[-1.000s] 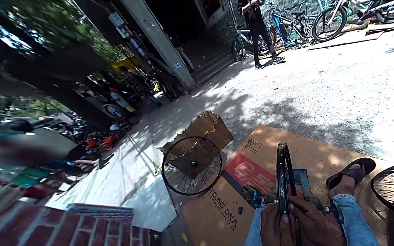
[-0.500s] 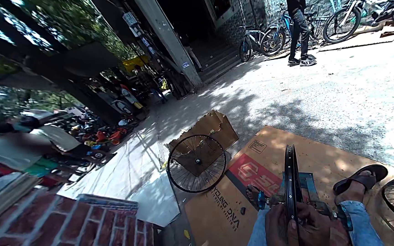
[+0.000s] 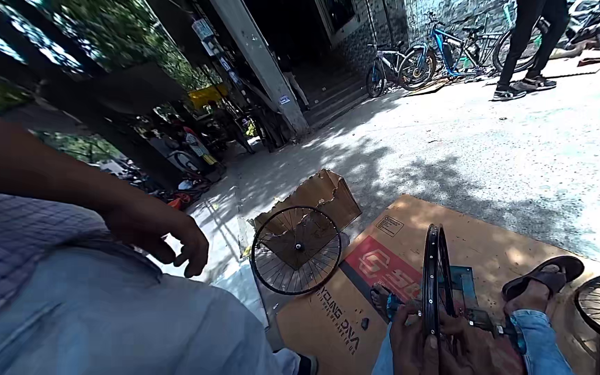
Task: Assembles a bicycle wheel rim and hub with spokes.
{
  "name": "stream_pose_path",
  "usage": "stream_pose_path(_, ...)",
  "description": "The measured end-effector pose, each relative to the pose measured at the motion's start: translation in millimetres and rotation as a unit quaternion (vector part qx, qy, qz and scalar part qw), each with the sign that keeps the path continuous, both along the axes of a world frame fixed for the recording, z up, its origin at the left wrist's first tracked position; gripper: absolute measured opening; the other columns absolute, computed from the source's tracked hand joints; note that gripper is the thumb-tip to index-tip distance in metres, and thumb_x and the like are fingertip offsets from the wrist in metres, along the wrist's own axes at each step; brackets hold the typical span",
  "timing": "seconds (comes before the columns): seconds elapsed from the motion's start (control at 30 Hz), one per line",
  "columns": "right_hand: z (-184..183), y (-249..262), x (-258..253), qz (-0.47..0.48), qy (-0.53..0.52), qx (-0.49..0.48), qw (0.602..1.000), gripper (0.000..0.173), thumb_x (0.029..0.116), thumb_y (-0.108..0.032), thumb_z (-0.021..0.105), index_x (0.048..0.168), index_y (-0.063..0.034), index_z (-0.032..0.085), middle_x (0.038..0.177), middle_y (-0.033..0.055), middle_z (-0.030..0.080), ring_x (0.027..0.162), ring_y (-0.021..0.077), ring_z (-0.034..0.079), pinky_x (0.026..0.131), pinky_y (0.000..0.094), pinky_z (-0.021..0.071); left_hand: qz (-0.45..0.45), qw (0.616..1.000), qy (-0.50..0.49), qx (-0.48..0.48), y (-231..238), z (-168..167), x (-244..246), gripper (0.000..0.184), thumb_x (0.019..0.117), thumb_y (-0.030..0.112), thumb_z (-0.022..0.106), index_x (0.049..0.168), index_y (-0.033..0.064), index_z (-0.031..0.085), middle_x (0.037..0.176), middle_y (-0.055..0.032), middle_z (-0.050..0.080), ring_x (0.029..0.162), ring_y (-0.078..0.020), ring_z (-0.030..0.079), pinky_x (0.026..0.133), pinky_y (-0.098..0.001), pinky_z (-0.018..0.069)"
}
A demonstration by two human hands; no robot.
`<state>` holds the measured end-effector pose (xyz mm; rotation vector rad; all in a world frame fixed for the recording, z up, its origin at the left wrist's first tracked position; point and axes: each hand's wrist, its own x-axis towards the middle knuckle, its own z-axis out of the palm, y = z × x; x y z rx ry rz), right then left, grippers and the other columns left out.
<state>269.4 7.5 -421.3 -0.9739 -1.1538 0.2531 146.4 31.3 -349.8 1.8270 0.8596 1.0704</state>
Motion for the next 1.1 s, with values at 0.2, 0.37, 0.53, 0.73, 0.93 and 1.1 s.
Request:
stream_pose_path(0.2, 5, -15, 57, 0.268, -0.067, -0.058, 0.959, 0.031, 0.1061, -0.033, 0.056, 0.106, -0.0039, 0.066, 0.12, 0.0119, 0.069, 0.112, 0.011, 0.066, 0.097, 0.0318, 0.0542, 0.001, 0.999, -0.039, 0.032, -19, -16, 1, 0.041, 0.1026, 0.027, 0.056, 0.111, -0.0109, 0.068, 0.138, -0.025, 0.056, 0.132, -0.0197, 0.053, 0.11, -0.0292, 0.0461)
stream_pose_path(0.37, 14, -14, 58, 0.217, -0.126, -0.05, 0.967, 0.027, 0.1045, -0.025, 0.06, 0.106, 0.0012, 0.067, 0.123, 0.0193, 0.069, 0.11, 0.0163, 0.069, 0.097, 0.0318, 0.0551, -0.01, 0.999, -0.045, 0.015, -14, -12, 2, 0.038, 0.103, 0.021, 0.055, 0.113, -0.0137, 0.066, 0.136, -0.0241, 0.058, 0.129, -0.0183, 0.056, 0.108, -0.0287, 0.0478)
stream_pose_path(0.53, -3, -9, 20, 0.034, -0.103, 0.03, 0.994, 0.028, 0.1066, -0.03, 0.055, 0.104, -0.0028, 0.062, 0.125, 0.0199, 0.069, 0.114, 0.0191, 0.07, 0.095, 0.0308, 0.0577, -0.049, 0.997, -0.053, -0.025, -8, -2, 3, 0.038, 0.103, 0.012, 0.049, 0.12, -0.0209, 0.057, 0.134, -0.0207, 0.059, 0.124, -0.0058, 0.057, 0.105, -0.0215, 0.0481)
stream_pose_path(0.73, -6, -7, 19, 0.023, -0.094, 0.037, 0.995, 0.035, 0.1075, -0.035, 0.051, 0.102, -0.0023, 0.062, 0.123, 0.0198, 0.068, 0.116, 0.024, 0.068, 0.101, 0.0358, 0.0548, -0.039, 0.997, -0.027, -0.06, 14, 27, 11, 0.045, 0.1002, 0.014, 0.053, 0.133, -0.0156, 0.044, 0.13, -0.0202, 0.06, 0.119, -0.0176, 0.061, 0.101, -0.033, 0.0524)
stream_pose_path(0.93, -2, -8, 50, 0.005, -0.202, -0.045, 0.978, 0.029, 0.1076, -0.03, 0.052, 0.104, -0.0036, 0.064, 0.128, 0.0177, 0.067, 0.116, 0.0259, 0.068, 0.101, 0.0377, 0.0546, -0.036, 0.994, 0.083, -0.066, 27, 47, 34, 0.043, 0.1055, 0.009, 0.044, 0.143, -0.0117, 0.045, 0.113, -0.014, 0.07, 0.099, -0.0128, 0.069, 0.089, -0.0276, 0.0574)
stream_pose_path(1.1, -8, 4, 47, -0.116, -0.039, -0.05, 0.991, 0.043, 0.1054, -0.036, 0.056, 0.131, -0.0021, 0.058, 0.128, 0.0145, 0.068, 0.119, 0.0221, 0.067, 0.102, 0.0399, 0.0574, -0.049, 0.997, 0.041, -0.031, 23, 28, 31, 0.052, 0.1039, 0.011, 0.04, 0.149, -0.0145, 0.034, 0.14, -0.0264, 0.052, 0.113, -0.0187, 0.063, 0.096, -0.0317, 0.0546)
